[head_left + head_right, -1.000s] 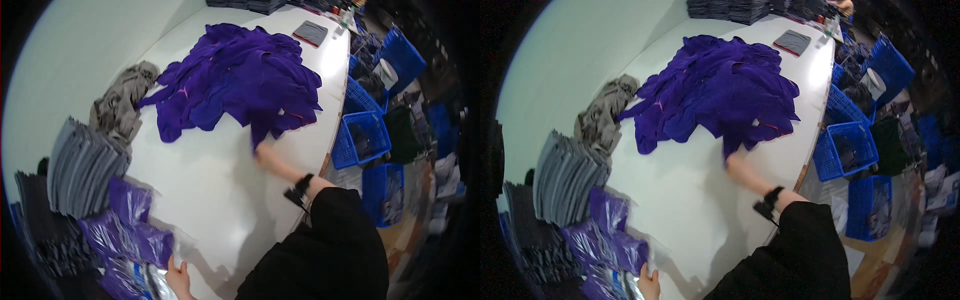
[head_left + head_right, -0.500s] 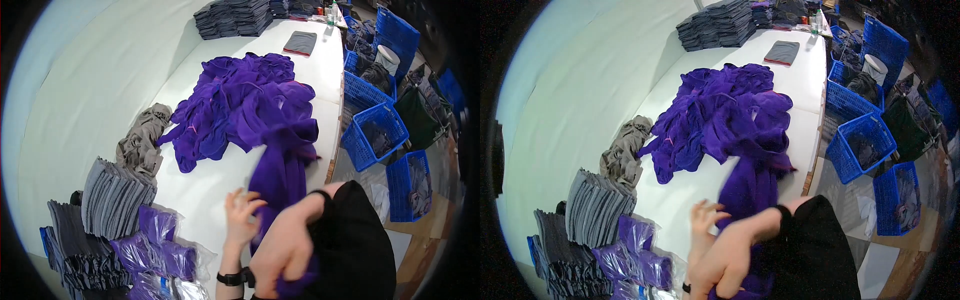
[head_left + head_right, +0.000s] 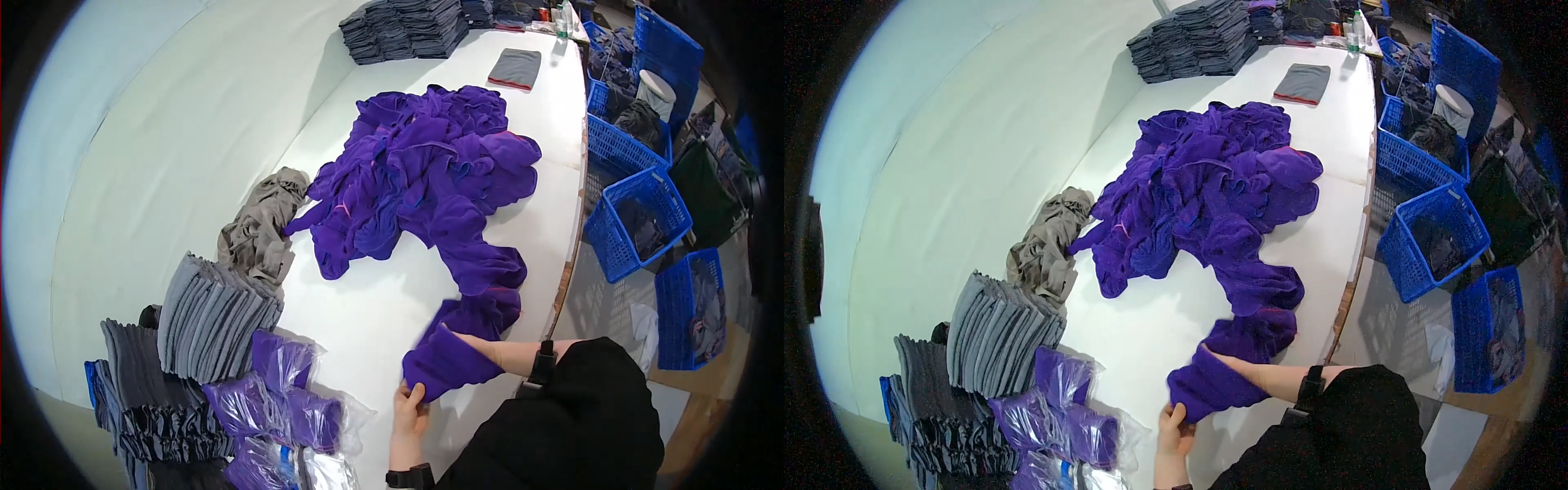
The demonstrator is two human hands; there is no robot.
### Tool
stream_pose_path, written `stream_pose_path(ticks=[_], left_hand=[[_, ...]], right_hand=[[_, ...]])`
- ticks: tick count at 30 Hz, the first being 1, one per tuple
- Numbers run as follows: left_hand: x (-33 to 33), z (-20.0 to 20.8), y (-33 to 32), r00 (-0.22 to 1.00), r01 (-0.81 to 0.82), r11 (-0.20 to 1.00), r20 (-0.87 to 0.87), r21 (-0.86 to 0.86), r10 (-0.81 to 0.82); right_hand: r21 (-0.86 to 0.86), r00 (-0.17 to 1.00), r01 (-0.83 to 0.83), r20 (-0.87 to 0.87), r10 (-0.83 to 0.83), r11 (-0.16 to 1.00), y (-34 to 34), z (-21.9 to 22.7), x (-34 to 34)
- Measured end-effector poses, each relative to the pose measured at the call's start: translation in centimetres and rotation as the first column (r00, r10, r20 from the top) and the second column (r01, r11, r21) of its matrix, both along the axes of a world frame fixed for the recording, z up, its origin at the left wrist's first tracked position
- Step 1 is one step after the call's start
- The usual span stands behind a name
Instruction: Folding pieces of purple fabric and placing them into individual plastic bags.
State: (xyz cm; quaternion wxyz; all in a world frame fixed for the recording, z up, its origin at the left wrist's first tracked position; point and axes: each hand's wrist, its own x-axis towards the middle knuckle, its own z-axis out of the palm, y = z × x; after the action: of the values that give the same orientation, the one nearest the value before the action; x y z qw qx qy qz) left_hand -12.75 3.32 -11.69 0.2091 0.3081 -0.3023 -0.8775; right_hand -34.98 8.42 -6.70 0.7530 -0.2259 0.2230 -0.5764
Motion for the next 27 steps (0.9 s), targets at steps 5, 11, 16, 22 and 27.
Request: stream_pose_path(ticks=[5, 11, 16, 22, 27], left_hand=[[2.5, 4.5, -2.6, 0.93, -0.341, 0.939, -0.158, -0.04, 0.331], [6.5, -0.7, -2.3, 0.976, -0.146, 0.976, -0.139, 0.162, 0.169], [2.2, 1.1, -3.5, 0.891, -0.018, 0.997, 0.451, -0.075, 0.05], [4.9, 4.9, -2.5, 0.999, -0.044, 0.967, -0.029, -0.251, 0.038], [4.4, 10.5, -1.7, 0.866, -0.012, 0.996, -0.499, -0.084, -0.031]], right_hand=[[-0.135, 0.914, -0.38, -0.205, 0.349, 0.915, -2.2, 2.2, -1.8], [0.023, 0.731, -0.564, -0.451, 0.512, 0.825, 0.6, 1.9, 1.5], [-0.263, -0.748, 0.146, -0.66, -0.068, 0.954, 1.0, -9.3, -10.1], [0.017, -0.118, 0.352, -0.991, 0.063, 0.936, 0.9, 9.7, -8.9], [-0.013, 0.769, 0.505, -0.447, -0.456, 0.863, 2.9, 16.9, -4.8]])
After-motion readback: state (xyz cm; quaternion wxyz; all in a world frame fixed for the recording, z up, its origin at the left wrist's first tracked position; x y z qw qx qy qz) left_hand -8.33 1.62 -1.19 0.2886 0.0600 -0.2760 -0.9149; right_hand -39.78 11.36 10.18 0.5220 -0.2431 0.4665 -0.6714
